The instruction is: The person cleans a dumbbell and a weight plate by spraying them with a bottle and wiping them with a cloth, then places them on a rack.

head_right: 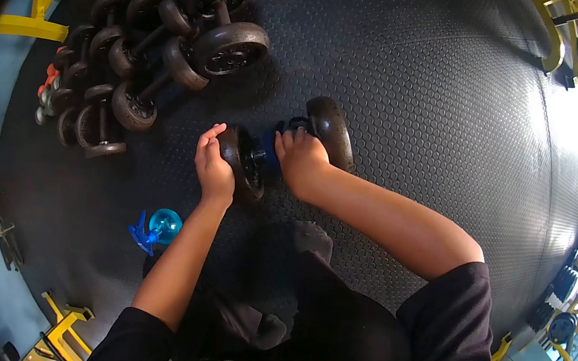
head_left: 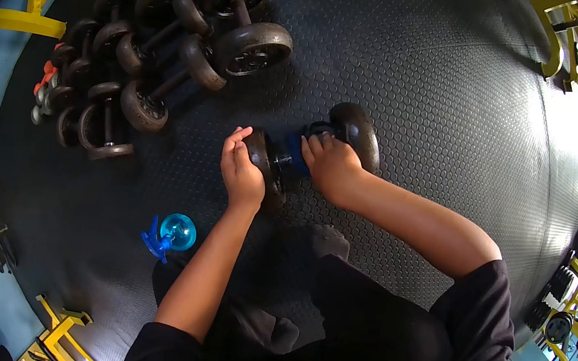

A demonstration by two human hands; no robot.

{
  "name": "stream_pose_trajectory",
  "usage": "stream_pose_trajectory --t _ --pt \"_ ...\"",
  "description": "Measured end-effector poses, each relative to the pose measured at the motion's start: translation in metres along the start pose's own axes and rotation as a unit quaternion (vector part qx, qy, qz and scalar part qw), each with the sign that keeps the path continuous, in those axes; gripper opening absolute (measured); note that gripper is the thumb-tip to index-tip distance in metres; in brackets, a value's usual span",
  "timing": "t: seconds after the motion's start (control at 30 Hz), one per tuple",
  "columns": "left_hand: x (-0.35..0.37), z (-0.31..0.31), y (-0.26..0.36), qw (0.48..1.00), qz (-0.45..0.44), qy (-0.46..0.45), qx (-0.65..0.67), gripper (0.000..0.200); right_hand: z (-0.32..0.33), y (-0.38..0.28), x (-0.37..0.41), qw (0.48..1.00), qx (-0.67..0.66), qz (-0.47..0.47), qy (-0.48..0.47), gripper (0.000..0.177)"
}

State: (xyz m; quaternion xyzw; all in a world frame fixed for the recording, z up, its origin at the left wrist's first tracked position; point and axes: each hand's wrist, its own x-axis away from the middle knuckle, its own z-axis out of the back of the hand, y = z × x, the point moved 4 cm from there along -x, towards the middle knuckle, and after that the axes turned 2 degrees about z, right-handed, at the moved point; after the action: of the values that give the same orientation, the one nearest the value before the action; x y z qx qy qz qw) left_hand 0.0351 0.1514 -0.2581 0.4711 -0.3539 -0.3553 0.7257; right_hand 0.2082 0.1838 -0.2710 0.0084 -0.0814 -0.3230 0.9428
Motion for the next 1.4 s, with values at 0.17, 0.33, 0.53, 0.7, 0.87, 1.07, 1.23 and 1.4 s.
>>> stream_pose_trajectory --t 0.17,0.33,0.53,0.7,0.87,1.07,1.23,1.4 --pt "0.002 -0.001 -0.001 1.0 -0.026 0.005 0.014 0.039 0.01 0.016 -0.045 0.961 -0.129 0.083 -0.231 0.049" --pt "-0.001 -0.002 -0.011 0.999 -0.001 0.016 0.042 0.038 0.017 -0.005 -0.055 0.945 -0.227 0.061 -0.227 0.045" --pt "-0.002 -0.001 -0.017 0.998 0.006 0.006 0.059 0.036 0.025 -0.01 -0.02 0.948 -0.31 -0.036 -0.064 0.037" --pt "-0.004 -0.002 -0.017 0.994 0.05 0.011 0.095 0.033 0.061 0.007 -0.001 0.853 -0.507 -0.068 0.103 0.037" --pt "-0.008 0.0 -0.03 0.992 0.068 0.004 0.105 0.034 0.09 -0.005 0.016 0.682 -0.709 -0.155 0.093 0.039" --pt "-0.005 0.006 -0.043 0.941 0.102 0.011 0.322 0.065 0.074 -0.05 0.014 0.874 -0.47 -0.001 0.121 0.059" --pt "0.006 0.004 -0.03 0.939 0.117 -0.019 0.322 0.082 0.029 -0.035 -0.089 0.839 -0.534 0.02 0.097 0.057" --pt "0.007 0.002 -0.02 0.91 0.193 0.032 0.366 0.086 0.034 -0.026 -0.101 0.838 -0.544 -0.013 0.033 0.053"
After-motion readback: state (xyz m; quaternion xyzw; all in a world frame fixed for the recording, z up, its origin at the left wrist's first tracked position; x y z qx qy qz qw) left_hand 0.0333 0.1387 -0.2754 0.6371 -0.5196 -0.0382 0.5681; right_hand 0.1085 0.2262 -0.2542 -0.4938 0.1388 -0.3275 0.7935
